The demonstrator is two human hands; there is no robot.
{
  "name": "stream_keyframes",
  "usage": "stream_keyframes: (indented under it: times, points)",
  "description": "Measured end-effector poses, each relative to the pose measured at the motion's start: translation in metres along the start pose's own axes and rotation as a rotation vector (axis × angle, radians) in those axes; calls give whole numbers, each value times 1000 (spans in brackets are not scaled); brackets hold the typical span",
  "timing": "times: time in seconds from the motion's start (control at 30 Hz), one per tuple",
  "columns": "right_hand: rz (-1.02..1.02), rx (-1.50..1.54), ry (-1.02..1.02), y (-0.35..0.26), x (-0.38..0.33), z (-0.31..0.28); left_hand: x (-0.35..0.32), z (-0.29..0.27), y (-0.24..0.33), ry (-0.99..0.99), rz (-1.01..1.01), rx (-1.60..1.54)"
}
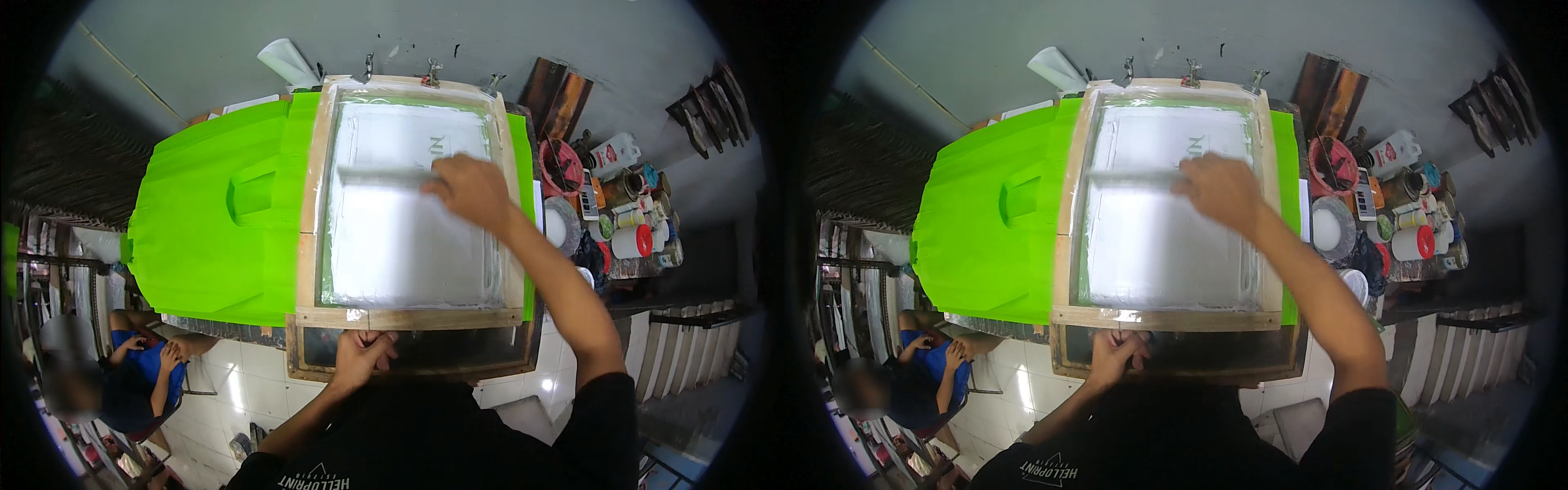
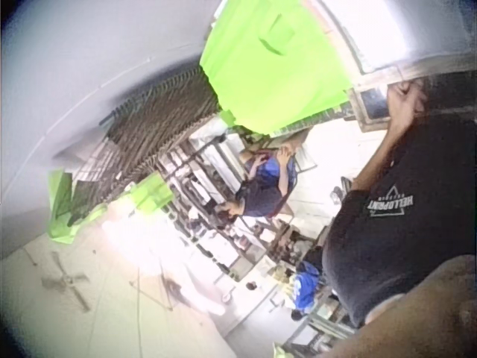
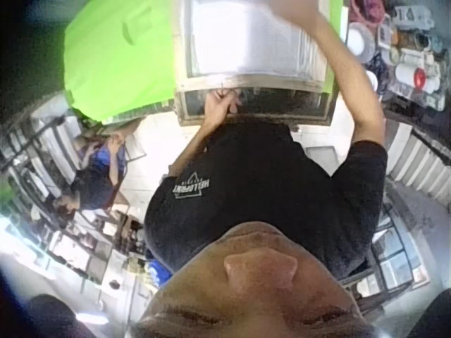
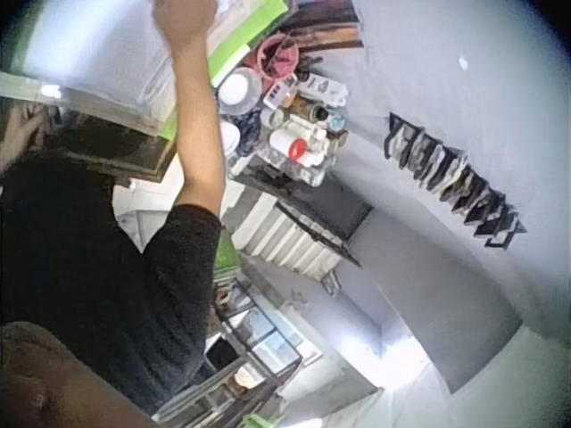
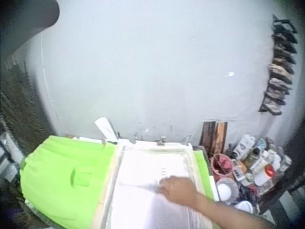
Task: The person performs screen printing on green bags, using a squeegee to apply white ink through a stencil frame, lifting the frame to reveal the print, and stacking the completed bags.
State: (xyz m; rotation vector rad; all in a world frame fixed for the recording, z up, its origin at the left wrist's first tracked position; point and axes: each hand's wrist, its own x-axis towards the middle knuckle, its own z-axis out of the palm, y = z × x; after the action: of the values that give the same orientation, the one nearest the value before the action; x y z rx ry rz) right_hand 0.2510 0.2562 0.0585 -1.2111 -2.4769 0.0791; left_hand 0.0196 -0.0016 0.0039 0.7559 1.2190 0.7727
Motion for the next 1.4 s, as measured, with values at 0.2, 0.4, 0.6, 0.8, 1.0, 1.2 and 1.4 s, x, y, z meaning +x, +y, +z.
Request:
stream_keyframes:
  times: [0.2, 0.4, 0.6, 0.8, 1.0, 1.2, 1.4]
  points:
    - [242, -30, -215, 76, 97, -12, 3, -8, 11, -152, -143, -398]
    - [254, 102, -151, 95, 130, -21, -3, -21, 35, -508, -249, -599]
    - [379, -173, -144, 90, 112, -2, 100, -28, 172, -75, 598, 417]
    - [328, -212, -37, 64, 103, 12, 266, -51, 264, 336, 1131, 1196]
    - [311, -223, -62, 59, 78, 9, 261, -37, 256, 210, 713, 1196]
    - [292, -196, -80, 31, 53, 0, 228, -41, 231, 212, 680, 1175]
    - [305, -129, -118, -2, 17, -5, 184, -41, 204, 204, 688, 1180]
